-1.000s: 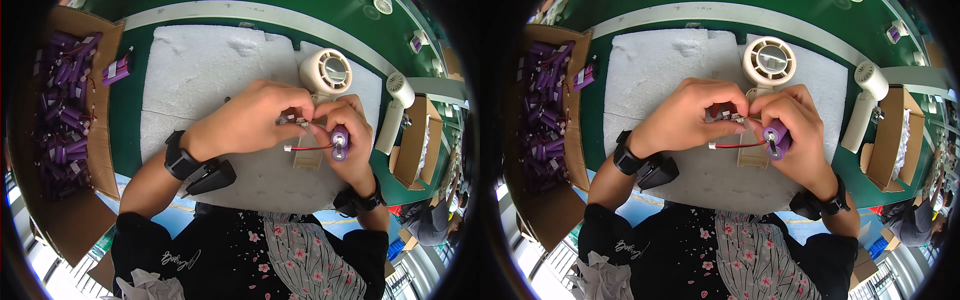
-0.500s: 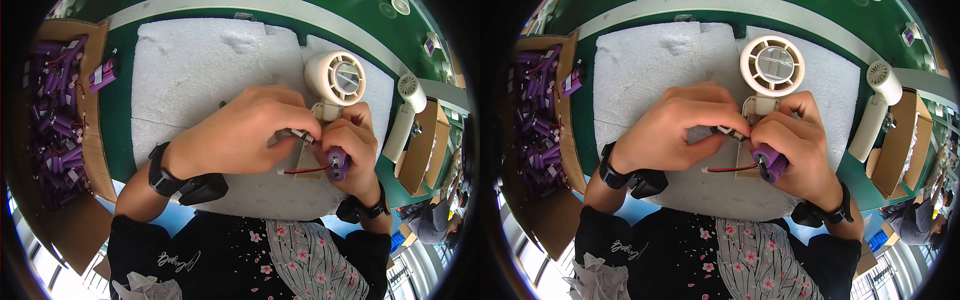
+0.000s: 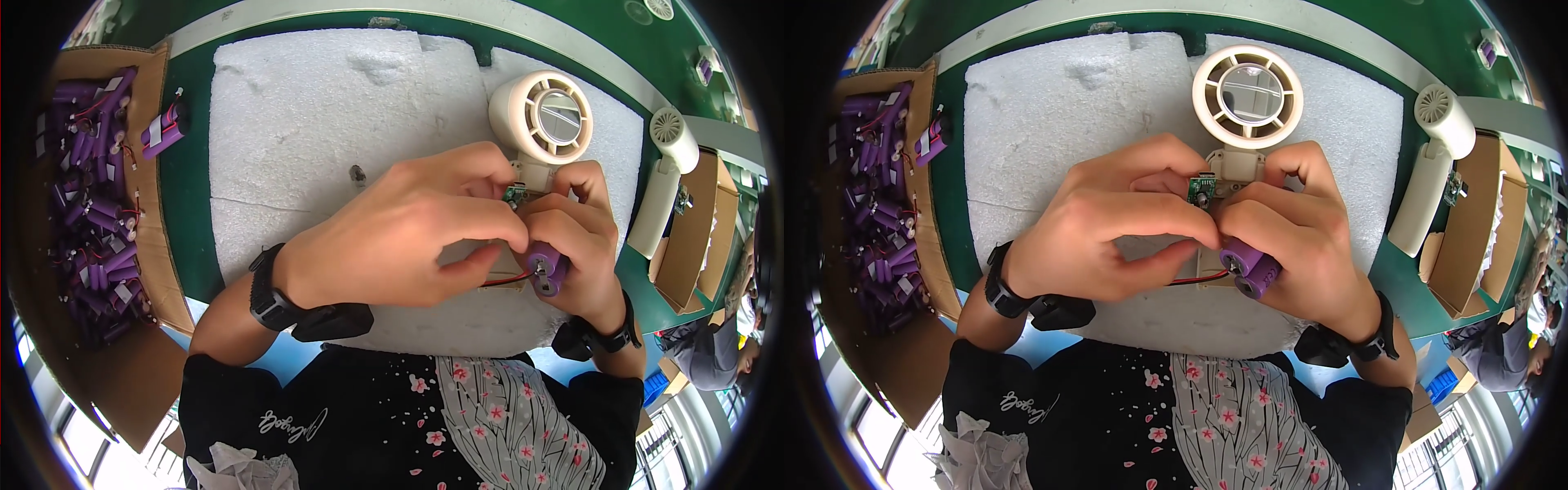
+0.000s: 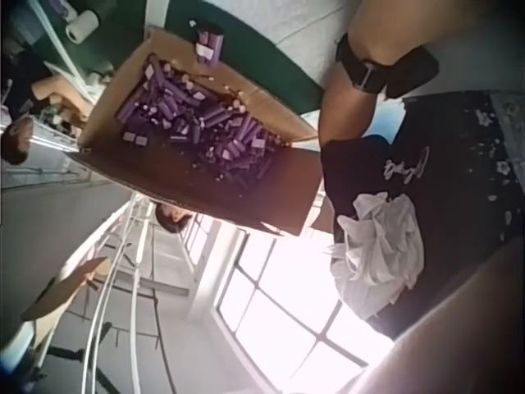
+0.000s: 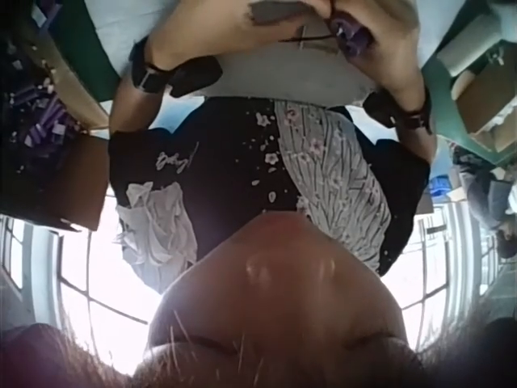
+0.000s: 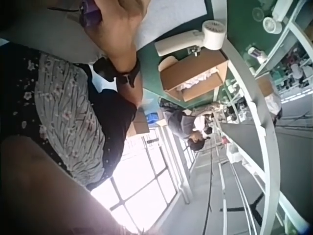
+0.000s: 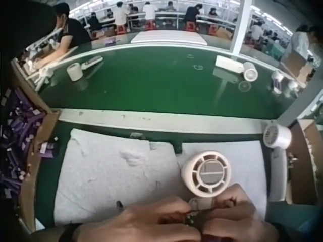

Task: The person connects a battery to a circuit board by hand, inserts them into a fan housing, and places the assembly on a conveyor belt before repeating the process.

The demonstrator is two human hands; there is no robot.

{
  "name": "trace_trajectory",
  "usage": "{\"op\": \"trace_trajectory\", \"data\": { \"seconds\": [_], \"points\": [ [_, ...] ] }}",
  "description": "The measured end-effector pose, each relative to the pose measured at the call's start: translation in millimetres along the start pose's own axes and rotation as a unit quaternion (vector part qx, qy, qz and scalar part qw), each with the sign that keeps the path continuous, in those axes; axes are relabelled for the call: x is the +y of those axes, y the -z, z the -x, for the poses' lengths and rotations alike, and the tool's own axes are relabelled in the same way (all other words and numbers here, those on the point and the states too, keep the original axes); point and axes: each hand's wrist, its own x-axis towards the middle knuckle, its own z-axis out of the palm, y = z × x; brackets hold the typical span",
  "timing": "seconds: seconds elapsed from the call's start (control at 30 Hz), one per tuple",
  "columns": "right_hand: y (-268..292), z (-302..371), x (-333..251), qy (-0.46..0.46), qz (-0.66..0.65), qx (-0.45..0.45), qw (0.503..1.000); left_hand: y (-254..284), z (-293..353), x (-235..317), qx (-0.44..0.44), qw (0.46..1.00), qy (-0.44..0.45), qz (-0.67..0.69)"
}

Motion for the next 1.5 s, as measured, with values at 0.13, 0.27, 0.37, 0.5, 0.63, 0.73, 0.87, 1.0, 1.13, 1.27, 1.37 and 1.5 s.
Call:
{"op": "trace_trajectory", "data": {
  "seconds": [0.13,0.27,0.37,0.5,0.63,0.73,0.87,1.0,1.13,1.27,1.37,1.5],
  "points": [
    [-0.3,2.9,3.2,-0.016,-0.038,0.018,0.999,-0.6,-2.0,-2.3,0.009,1.000,0.021,0.006],
    [-9.3,9.8,0.2,-0.088,-0.173,0.146,0.970,2.0,-2.9,-3.6,-0.001,0.997,0.051,0.049],
    [-13.5,11.6,-4.4,-0.160,-0.270,0.297,0.902,4.3,-2.4,-4.2,-0.016,0.998,0.040,0.053],
    [-5.4,15.6,0.8,-0.164,-0.206,0.276,0.925,7.0,-1.8,-4.3,-0.025,0.995,0.059,0.081],
    [4.6,14.4,5.1,-0.079,-0.134,0.161,0.975,7.6,-1.6,-3.9,-0.038,0.983,0.114,0.140],
    [4.0,14.9,10.1,-0.033,-0.072,0.126,0.989,5.7,-2.3,-2.3,-0.029,0.970,0.147,0.191],
    [3.8,13.3,7.4,-0.048,-0.054,0.122,0.990,5.5,0.4,-8.5,-0.026,0.972,0.128,0.195],
    [2.8,12.2,2.9,-0.067,-0.040,0.099,0.992,7.4,-0.1,-10.3,-0.024,0.978,0.104,0.181],
    [-3.7,8.6,0.3,-0.062,-0.037,0.093,0.993,4.6,1.4,-9.2,-0.015,0.955,0.156,0.252],
    [-2.5,8.8,0.7,-0.065,-0.019,0.101,0.993,4.2,-1.4,-5.4,0.015,0.939,0.201,0.280],
    [-0.2,10.8,-2.5,-0.067,-0.017,0.091,0.993,9.9,-4.0,-4.6,-0.004,0.925,0.220,0.308],
    [-0.2,10.8,-0.4,-0.058,-0.013,0.079,0.995,16.5,-7.1,-4.1,-0.028,0.915,0.235,0.326]
  ]
}}
